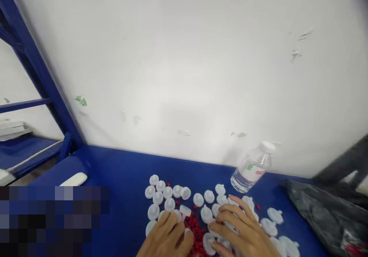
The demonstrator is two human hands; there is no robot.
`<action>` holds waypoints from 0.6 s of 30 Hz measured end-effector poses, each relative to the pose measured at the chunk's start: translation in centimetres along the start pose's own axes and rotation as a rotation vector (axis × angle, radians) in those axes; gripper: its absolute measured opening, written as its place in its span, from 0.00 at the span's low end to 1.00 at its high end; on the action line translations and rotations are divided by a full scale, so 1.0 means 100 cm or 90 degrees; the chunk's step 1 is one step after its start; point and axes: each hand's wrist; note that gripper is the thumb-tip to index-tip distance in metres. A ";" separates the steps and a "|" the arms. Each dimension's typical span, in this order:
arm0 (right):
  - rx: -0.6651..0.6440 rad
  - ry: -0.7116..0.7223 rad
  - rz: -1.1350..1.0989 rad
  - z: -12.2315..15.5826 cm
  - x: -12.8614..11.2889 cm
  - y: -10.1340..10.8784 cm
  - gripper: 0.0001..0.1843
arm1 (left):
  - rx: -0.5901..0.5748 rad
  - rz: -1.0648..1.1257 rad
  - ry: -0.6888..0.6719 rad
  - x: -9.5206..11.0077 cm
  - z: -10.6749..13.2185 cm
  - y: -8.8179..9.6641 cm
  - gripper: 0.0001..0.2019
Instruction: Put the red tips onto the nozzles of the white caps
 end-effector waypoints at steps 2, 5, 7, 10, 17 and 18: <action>-0.007 0.018 0.000 -0.001 0.003 0.000 0.06 | -0.012 0.004 0.000 0.002 0.002 -0.001 0.16; -0.014 0.035 0.001 -0.001 0.007 -0.002 0.06 | -0.033 0.018 0.007 0.001 0.001 -0.001 0.11; -0.011 0.038 0.005 0.000 0.008 -0.002 0.06 | -0.042 0.027 0.018 0.000 0.000 -0.001 0.09; 0.000 0.040 0.005 0.000 0.008 -0.003 0.05 | -0.052 0.040 0.029 -0.001 -0.003 -0.001 0.08; 0.020 0.025 -0.027 -0.002 0.007 -0.003 0.05 | -0.075 0.059 0.049 -0.002 -0.002 0.000 0.08; 0.030 0.010 -0.031 -0.001 0.008 -0.003 0.05 | -0.080 0.060 0.050 -0.003 -0.002 -0.001 0.09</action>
Point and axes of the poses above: each hand's wrist, its own z-axis away from the middle knuckle, its own y-axis out of the back of the hand, x = y × z, and after that the axes turned 10 degrees about x, right-handed
